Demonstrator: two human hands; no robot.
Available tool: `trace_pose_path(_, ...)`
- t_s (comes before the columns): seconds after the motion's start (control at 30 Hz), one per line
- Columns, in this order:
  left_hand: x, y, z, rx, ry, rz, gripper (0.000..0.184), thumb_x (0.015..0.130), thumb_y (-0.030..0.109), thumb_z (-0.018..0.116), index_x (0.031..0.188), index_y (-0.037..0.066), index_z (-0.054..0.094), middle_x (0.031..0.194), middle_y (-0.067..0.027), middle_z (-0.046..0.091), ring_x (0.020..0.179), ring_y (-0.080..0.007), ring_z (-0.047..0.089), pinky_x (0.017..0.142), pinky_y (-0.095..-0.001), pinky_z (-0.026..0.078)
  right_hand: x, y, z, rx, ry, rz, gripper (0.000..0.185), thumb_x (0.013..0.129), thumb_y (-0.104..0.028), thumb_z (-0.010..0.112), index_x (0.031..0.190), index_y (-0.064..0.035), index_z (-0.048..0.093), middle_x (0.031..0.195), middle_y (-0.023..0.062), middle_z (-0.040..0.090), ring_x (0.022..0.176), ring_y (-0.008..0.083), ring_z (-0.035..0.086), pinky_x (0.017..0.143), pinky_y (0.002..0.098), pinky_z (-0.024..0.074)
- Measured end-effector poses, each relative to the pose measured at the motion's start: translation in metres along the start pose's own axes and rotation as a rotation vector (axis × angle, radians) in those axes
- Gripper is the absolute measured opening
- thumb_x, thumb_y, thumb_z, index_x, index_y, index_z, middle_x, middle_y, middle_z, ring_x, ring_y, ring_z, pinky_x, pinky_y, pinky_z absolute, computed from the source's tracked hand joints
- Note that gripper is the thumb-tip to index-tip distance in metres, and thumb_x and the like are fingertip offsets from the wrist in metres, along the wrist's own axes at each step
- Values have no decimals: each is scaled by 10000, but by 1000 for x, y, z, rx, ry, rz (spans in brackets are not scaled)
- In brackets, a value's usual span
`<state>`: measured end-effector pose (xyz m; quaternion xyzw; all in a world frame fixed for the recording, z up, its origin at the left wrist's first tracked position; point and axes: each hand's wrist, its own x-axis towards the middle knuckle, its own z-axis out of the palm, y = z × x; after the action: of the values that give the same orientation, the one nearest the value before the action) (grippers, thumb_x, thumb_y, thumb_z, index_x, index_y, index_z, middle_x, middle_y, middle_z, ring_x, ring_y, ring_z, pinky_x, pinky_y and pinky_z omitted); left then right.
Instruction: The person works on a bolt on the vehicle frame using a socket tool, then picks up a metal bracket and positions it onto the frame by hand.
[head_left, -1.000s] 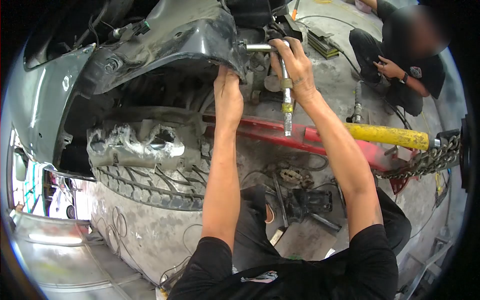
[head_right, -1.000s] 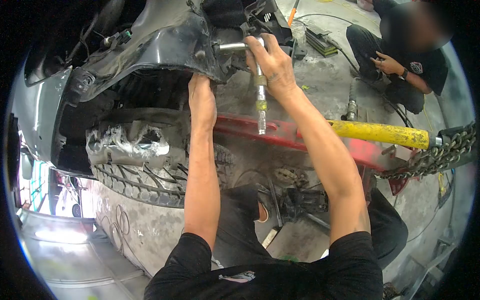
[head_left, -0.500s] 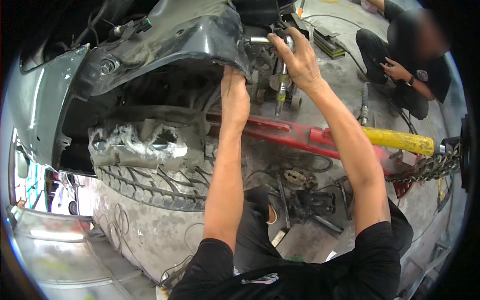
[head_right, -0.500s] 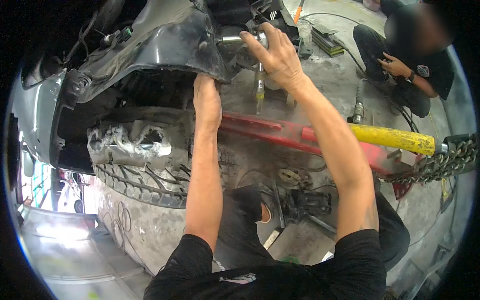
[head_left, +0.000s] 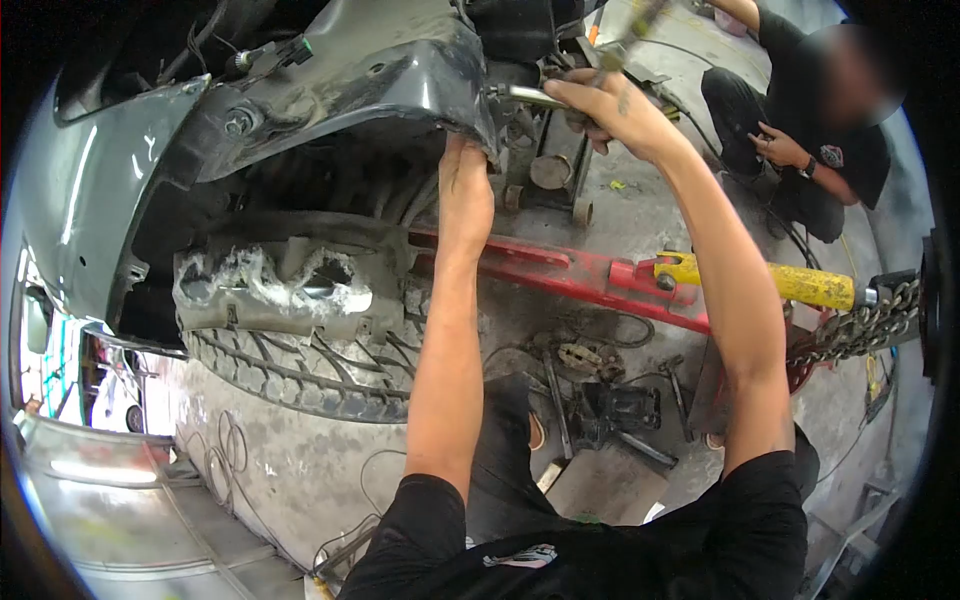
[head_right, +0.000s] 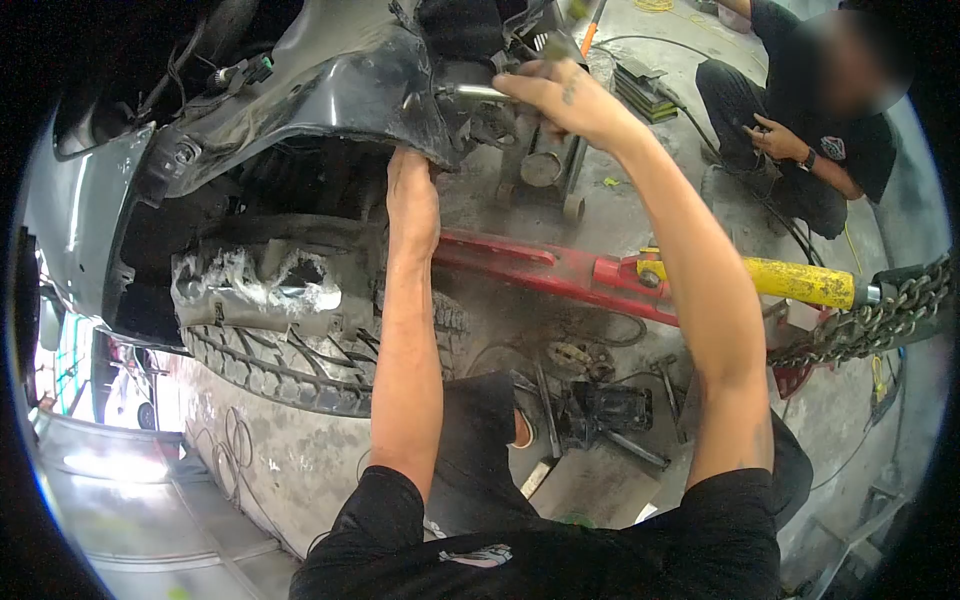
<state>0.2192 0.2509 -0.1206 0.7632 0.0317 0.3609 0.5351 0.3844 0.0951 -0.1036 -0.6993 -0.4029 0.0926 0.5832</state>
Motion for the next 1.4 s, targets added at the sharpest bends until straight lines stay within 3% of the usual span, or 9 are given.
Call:
trace_pose_path(0.2,0,-2,2,61,10,23,507,1067,334,373,1314,-59,576,1349,-195,592,1262,-309,525,1089,-385,355,-7,23,29,-289,557,-421,241,920,-211,745,1064,-38,659,851,168,671,785,316,663,684,391,521)
trace_pose_path(0.67,3,-17,-6,20,-67,17,501,1058,267,352,1417,-59,477,1491,-247,475,1396,-371,429,1156,-403,302,17,44,49,-594,610,-929,514,820,-156,808,1294,-129,612,1117,183,584,805,349,692,676,419,582)
trace_pose_path(0.77,3,-15,-2,25,-57,32,509,1062,280,353,1415,-65,474,1500,-251,464,1408,-374,416,1162,-405,293,18,40,38,-631,542,-887,472,848,-167,787,1287,-134,616,1152,174,593,776,355,688,685,418,581)
trace_pose_path(0.83,-1,-6,2,-18,9,14,514,1082,348,389,1333,-61,570,1354,-156,589,1260,-242,518,1108,-350,338,18,26,29,-579,479,-793,395,883,-232,762,1234,-104,637,1051,163,649,770,353,680,695,427,566)
trace_pose_path(0.93,1,-16,-1,25,0,-1,526,1083,360,393,1351,-61,559,1369,-159,577,1274,-248,510,1113,-355,335,23,12,2,-395,19,-522,353,920,-338,653,1008,2,685,706,144,642,691,264,655,648,398,523)
trace_pose_path(0.97,-1,-12,-1,28,-15,0,526,1083,360,393,1351,-61,559,1369,-159,577,1274,-248,510,1113,-355,335,10,-39,-6,-306,-89,-101,330,915,-307,629,990,4,708,705,101,619,631,193,606,610,356,496)
trace_pose_path(1.03,0,2,2,26,-7,-44,509,1083,323,374,1400,-59,489,1417,-221,542,1321,-332,497,1121,-386,335,16,-39,-14,-2,-232,205,332,917,-339,656,962,-15,714,648,13,524,485,102,478,436,288,356)
trace_pose_path(1.33,3,-3,0,-108,-41,-69,503,1066,313,429,1392,-62,513,1380,-183,569,1283,-269,508,1106,-358,345,5,14,25,-350,285,-507,405,967,-394,663,1010,8,673,684,67,565,588,129,541,552,344,429)
trace_pose_path(1.4,0,-4,-2,-153,-26,-90,506,1064,334,472,1366,-64,552,1329,-140,600,1232,-212,524,1094,-342,351,2,10,23,-338,203,-333,399,967,-388,665,1025,7,667,702,77,584,620,143,558,581,344,442)
